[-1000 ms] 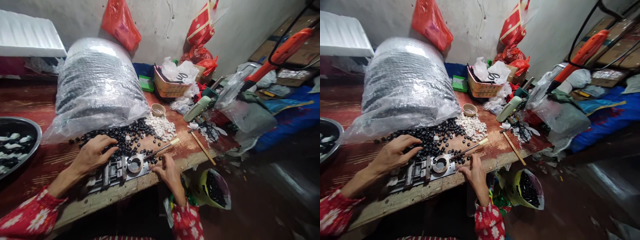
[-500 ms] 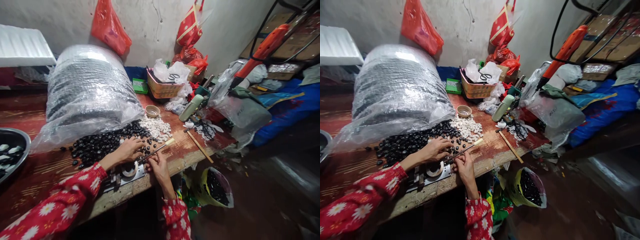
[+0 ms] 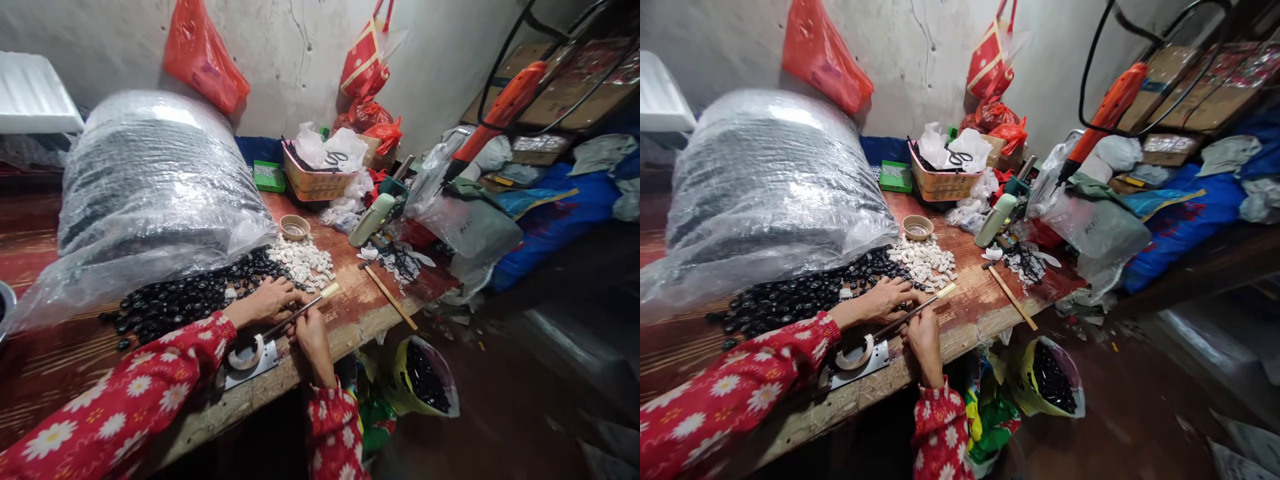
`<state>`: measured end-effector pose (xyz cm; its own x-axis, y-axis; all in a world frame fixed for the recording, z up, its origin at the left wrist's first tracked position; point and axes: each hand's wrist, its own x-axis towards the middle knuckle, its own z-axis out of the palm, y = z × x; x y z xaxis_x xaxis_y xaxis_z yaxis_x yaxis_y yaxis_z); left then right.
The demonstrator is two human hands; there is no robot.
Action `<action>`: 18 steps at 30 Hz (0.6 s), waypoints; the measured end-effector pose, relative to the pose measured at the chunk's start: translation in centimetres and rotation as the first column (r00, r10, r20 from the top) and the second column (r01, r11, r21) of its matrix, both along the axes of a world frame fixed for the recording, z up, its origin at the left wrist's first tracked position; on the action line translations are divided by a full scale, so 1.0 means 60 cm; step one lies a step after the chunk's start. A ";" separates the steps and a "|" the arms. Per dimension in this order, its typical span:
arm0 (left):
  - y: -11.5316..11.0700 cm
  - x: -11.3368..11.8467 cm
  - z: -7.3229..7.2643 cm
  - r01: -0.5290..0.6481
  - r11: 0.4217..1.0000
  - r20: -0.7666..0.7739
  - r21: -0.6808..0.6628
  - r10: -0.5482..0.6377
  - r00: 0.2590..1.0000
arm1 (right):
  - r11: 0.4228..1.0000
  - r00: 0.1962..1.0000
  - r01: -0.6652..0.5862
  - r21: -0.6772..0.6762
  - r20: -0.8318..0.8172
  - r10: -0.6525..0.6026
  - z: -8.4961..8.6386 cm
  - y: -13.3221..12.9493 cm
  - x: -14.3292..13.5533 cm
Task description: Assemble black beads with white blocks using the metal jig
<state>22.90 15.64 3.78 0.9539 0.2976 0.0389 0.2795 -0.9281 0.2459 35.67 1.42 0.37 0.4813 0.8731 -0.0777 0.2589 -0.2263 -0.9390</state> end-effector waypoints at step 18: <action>0.010 -0.131 0.029 -0.252 0.967 0.112 0.041 0.246 0.963 | 0.996 0.970 0.013 0.085 0.240 -0.033 -0.001 -0.085 -0.032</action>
